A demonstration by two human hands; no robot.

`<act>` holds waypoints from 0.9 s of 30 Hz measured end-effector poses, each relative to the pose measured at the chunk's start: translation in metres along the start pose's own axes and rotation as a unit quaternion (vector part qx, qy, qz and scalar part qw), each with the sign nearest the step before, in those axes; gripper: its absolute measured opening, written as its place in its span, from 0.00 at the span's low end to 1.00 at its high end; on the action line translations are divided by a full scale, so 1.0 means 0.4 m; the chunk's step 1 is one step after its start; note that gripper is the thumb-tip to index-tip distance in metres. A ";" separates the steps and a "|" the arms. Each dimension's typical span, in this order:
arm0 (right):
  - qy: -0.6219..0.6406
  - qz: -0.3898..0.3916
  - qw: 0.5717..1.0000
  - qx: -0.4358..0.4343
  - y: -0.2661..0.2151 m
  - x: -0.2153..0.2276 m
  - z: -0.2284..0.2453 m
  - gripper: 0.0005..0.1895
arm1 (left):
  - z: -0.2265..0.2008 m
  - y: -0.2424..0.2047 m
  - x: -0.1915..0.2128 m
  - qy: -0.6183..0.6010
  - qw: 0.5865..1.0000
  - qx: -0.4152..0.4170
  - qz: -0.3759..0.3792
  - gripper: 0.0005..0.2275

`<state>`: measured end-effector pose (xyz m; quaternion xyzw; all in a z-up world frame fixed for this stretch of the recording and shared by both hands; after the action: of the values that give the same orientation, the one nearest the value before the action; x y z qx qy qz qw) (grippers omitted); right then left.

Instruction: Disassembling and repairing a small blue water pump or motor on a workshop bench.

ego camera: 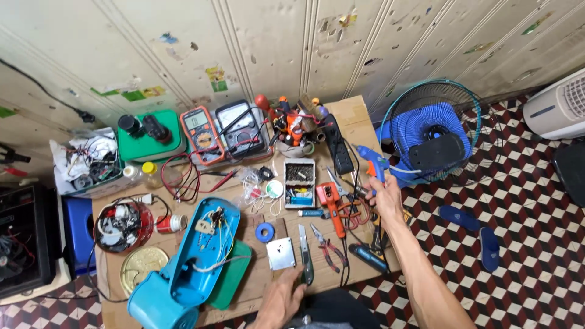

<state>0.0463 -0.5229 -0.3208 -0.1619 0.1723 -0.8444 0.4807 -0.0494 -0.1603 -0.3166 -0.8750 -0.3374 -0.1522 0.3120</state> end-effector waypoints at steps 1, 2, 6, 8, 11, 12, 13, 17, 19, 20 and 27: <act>-0.004 -0.029 1.000 0.004 0.044 0.005 -0.005 0.13 | 0.039 0.006 -0.031 -0.006 1.000 -0.017 -0.015 0.22; -0.007 -0.056 0.998 0.007 0.090 0.007 -0.011 0.14 | 0.079 0.012 -0.059 -0.011 0.999 -0.034 -0.031 0.23; -0.017 -0.090 0.996 0.001 0.353 0.007 -0.097 0.15 | 0.298 0.079 -0.229 -0.020 0.997 -0.026 -0.065 0.26; -0.057 -0.107 0.992 0.026 0.502 0.000 -0.184 0.16 | 0.457 0.156 -0.340 -0.108 0.984 -0.116 0.080 0.32; -0.094 -0.119 0.988 0.014 0.567 -0.051 -0.145 0.17 | 0.530 0.178 -0.372 -0.090 0.989 -0.101 0.067 0.31; -0.093 -0.117 0.989 0.011 0.602 -0.055 -0.177 0.17 | 0.536 0.182 -0.378 -0.090 0.989 -0.097 0.068 0.31; -0.133 -0.140 0.981 0.034 0.634 -0.058 -0.204 0.18 | 0.542 0.184 -0.382 -0.079 0.991 -0.090 0.056 0.31; -0.241 -0.143 0.958 0.061 0.660 -0.079 -0.183 0.23 | 0.539 0.202 -0.403 -0.048 0.996 -0.072 0.020 0.28; -0.277 -0.106 0.955 0.012 0.621 -0.095 -0.138 0.22 | 0.526 0.207 -0.430 -0.042 0.997 -0.067 0.009 0.27; -0.310 -0.069 0.948 -0.035 0.601 -0.103 -0.115 0.22 | 0.520 0.212 -0.441 -0.033 0.997 -0.064 -0.003 0.27; -0.435 -0.061 0.898 -0.005 0.486 -0.096 -0.060 0.25 | 0.438 0.235 -0.426 -0.056 0.996 0.010 -0.063 0.31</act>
<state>0.2015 -0.5792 -0.4333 -0.5256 -0.0599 -0.7164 0.4549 -0.0988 -0.1855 -0.5725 -0.8561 -0.4104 -0.1187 0.2910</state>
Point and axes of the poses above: each hand's wrist, its own y-axis towards the middle knuckle, its own x-axis out of the back of the hand, z = x × y, the point moved 2 cm from there along y, towards the middle knuckle, and after that the axes turned 5 degrees about z, right-handed, at the moved point
